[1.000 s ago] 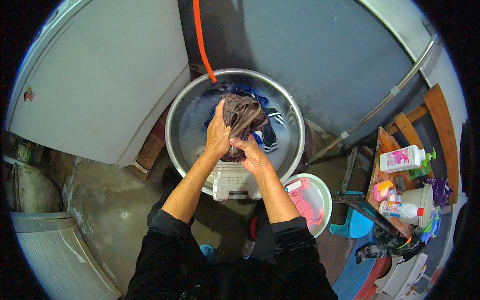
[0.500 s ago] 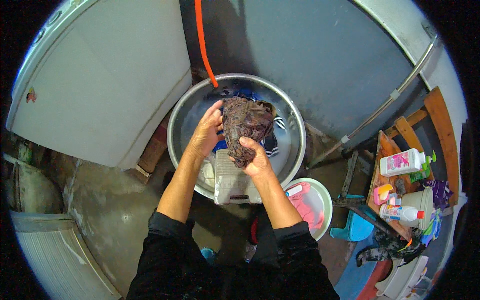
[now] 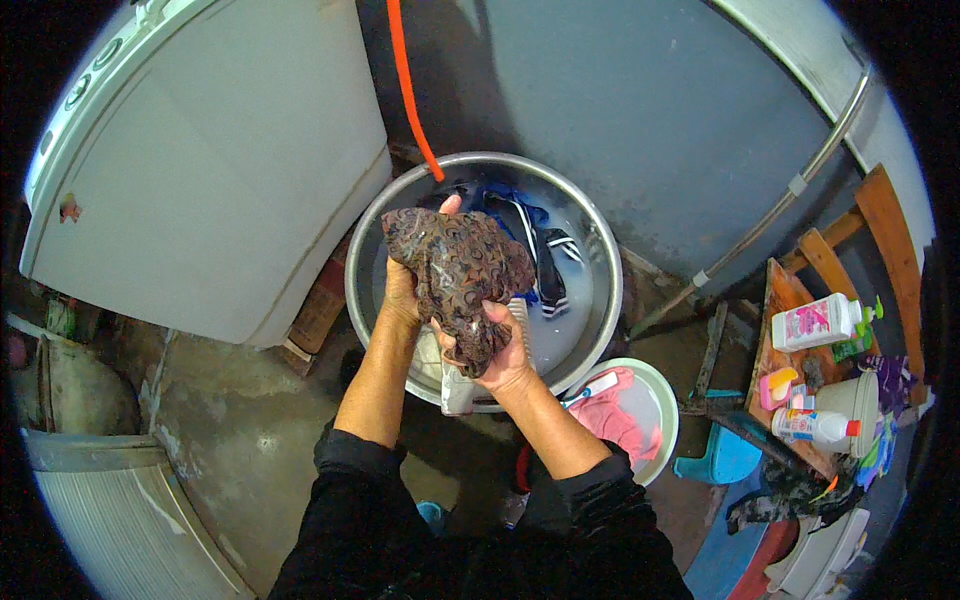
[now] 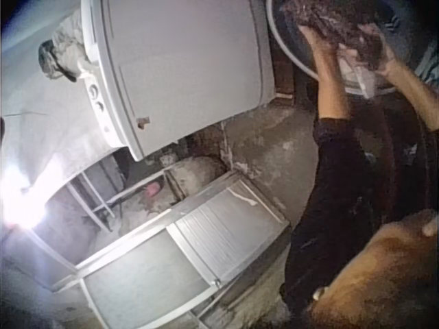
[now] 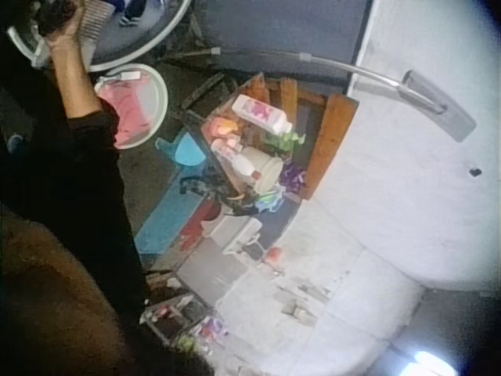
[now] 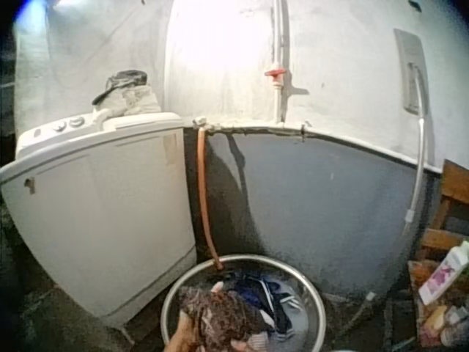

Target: The person hand-washes several garments in a metal basin using a washboard and bar soap. They scrub a dark garment, then a blue and white jacket, applying soap and rinsing each item in the basin.

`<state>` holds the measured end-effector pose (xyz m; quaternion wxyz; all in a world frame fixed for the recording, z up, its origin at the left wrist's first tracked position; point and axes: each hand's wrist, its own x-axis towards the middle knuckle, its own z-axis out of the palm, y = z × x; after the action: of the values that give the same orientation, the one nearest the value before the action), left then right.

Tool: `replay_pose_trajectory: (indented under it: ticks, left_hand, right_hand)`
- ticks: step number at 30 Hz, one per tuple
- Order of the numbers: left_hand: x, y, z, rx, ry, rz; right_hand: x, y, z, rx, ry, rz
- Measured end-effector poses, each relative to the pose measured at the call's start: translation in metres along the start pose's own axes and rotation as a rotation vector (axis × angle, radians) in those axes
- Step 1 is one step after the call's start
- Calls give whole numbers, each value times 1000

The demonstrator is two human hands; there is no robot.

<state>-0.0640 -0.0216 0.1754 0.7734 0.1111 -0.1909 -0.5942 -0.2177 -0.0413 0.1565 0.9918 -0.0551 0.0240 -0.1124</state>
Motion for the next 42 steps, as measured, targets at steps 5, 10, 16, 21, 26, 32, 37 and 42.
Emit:
replay_pose_trajectory:
  ticks: [5, 10, 16, 21, 26, 32, 37, 42]
  left_hand:
    - [0, 19, 19, 381, 194, 17]
    - [9, 18, 11, 561, 372, 81]
    - [12, 13, -13, 853, 372, 47]
    - [14, 1, -24, 1041, 370, 63]
    - [18, -7, -50, 1305, 436, 99]
    - [17, -9, -45, 1031, 350, 214]
    - [15, -2, 17, 706, 409, 132]
    - [10, -6, 39, 779, 434, 167]
  right_hand:
    - [-8, -15, -10, -79, 145, -56]
    - [-3, -15, 0, -270, 123, -86]
    - [12, -15, 7, -760, 279, -73]
    - [14, -18, -2, -968, 398, -95]
    - [15, -17, -10, -1061, 471, -145]
    - [2, -31, -14, -871, 394, -155]
    - [-10, -53, -24, -366, 350, -251]
    - [1, -46, -17, -171, 456, -444]
